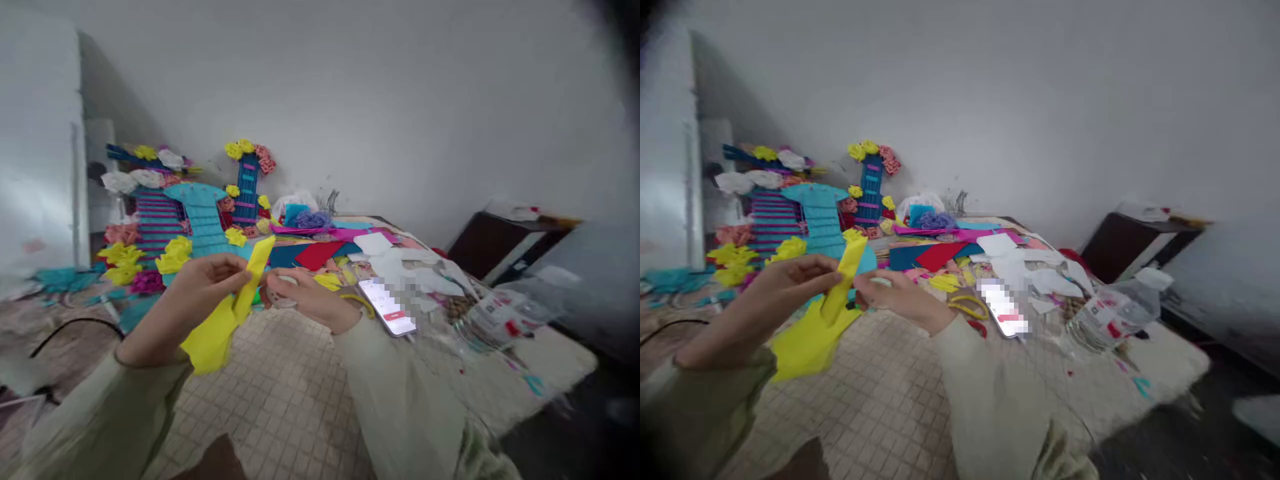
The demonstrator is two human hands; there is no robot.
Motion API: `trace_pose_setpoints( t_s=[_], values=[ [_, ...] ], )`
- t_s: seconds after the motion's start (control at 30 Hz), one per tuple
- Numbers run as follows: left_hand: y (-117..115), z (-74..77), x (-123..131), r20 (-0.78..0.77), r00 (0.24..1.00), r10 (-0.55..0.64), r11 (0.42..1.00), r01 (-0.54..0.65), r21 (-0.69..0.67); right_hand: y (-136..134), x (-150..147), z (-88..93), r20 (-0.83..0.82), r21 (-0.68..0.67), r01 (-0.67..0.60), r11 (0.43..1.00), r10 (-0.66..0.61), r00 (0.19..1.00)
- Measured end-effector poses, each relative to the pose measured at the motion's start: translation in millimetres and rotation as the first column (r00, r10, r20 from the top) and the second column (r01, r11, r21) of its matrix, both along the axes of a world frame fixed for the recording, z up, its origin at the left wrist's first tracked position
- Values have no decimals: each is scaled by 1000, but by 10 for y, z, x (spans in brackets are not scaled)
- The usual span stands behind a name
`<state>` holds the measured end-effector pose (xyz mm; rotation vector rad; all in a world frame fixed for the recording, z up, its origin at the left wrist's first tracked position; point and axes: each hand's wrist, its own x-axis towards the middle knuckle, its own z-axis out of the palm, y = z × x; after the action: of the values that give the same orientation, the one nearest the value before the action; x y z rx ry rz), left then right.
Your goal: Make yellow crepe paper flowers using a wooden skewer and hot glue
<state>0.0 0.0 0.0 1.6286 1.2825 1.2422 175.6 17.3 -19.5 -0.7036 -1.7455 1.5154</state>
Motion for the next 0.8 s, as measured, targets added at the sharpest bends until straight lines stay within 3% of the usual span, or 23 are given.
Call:
trace_pose_setpoints(
  t_s=[0.13,0.23,0.33,0.5,0.8],
  values=[
    [53,-29,47,21,999,45,999,-46,17,-8,-33,-48,77,200,180,963,-198,977],
    [41,-39,92,50,995,87,996,-88,31,-12,-63,-78,101,375,333,865,-395,913],
    [1,-44,136,86,991,106,994,-109,30,-20,-86,-91,73,458,426,780,-510,857],
    [-32,-57,196,168,980,104,994,-106,3,-39,-74,-62,58,494,465,734,-562,825],
    [-28,-84,211,244,962,124,992,-118,-37,-30,-5,9,70,511,481,713,-592,803]
  ],
)
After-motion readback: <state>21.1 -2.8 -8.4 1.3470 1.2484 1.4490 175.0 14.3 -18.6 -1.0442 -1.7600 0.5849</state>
